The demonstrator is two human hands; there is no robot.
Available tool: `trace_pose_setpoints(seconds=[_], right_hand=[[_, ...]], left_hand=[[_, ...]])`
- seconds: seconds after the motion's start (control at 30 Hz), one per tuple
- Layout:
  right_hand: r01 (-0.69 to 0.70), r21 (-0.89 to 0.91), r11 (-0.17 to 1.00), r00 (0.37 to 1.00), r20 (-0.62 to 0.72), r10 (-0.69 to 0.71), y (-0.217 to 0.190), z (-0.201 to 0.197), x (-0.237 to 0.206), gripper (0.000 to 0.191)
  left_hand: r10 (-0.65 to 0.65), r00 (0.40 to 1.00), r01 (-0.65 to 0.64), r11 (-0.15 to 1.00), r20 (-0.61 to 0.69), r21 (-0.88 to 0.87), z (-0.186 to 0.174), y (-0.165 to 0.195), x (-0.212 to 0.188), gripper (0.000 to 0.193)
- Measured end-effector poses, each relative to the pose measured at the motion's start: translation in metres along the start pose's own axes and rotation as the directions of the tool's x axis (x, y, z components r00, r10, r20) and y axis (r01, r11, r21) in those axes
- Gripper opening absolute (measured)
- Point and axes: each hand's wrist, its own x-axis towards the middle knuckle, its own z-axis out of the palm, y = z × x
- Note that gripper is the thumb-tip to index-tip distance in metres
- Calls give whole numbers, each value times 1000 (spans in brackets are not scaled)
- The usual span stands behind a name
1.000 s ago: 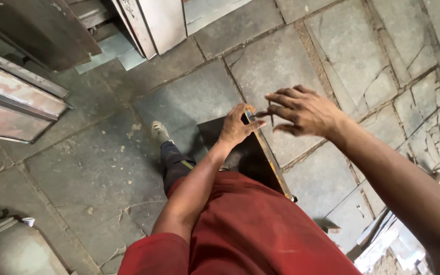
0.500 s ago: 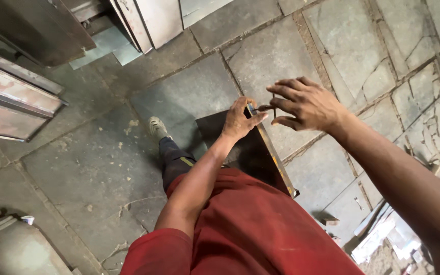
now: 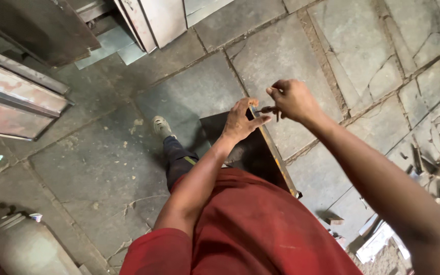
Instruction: The person uses a small metal tool to scrape the edges and surfaces of rectangular metal frames. They repeatedly pick up frames from a stack, scrape them, and place them back down, working on multiple frames in sequence.
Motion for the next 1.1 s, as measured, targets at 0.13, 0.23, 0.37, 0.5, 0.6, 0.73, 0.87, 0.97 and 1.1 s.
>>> trace_pose_setpoints(seconds=[0.13,0.23,0.37,0.5,0.6,0.73,0.87,0.97,1.1], right_hand=[[557,-256,790,794,-116,-597,31,-11,-4,60],[830,-446,335,342,-68,-937,53,-20,-9,62],[599,-482,640,714,-41,-699,44,-5,-6,46],[-57,174,983,996,75,44,26,20,-3,49],[202,1,979,978,-51,-202,39,9,-6,59],[783,-563,266,241,-119,-963,59,-22,-9,45],[589,-440,677,730,-69,-680,44,-12,-6,46],[22,-88,996,1000,-9,-23,28,12,-3,44],[550,-267,791,789,-144,-597,40,3,0,53]], left_hand=[[51,995,-54,998,82,32,-17,-8,-5,77],[-47,990,45,999,133,16,-22,-12,-8,76],[-67,994,67,998,82,7,-10,-9,-5,77],[-137,976,135,991,170,20,-2,-6,2,74],[9,997,-10,1000,71,8,-2,-6,1,73],[178,984,-178,984,9,16,2,-4,-1,66],[39,990,-43,999,133,29,1,3,11,67],[-114,930,75,990,350,122,-13,6,29,62],[-195,775,47,966,601,254,-30,5,52,50]])
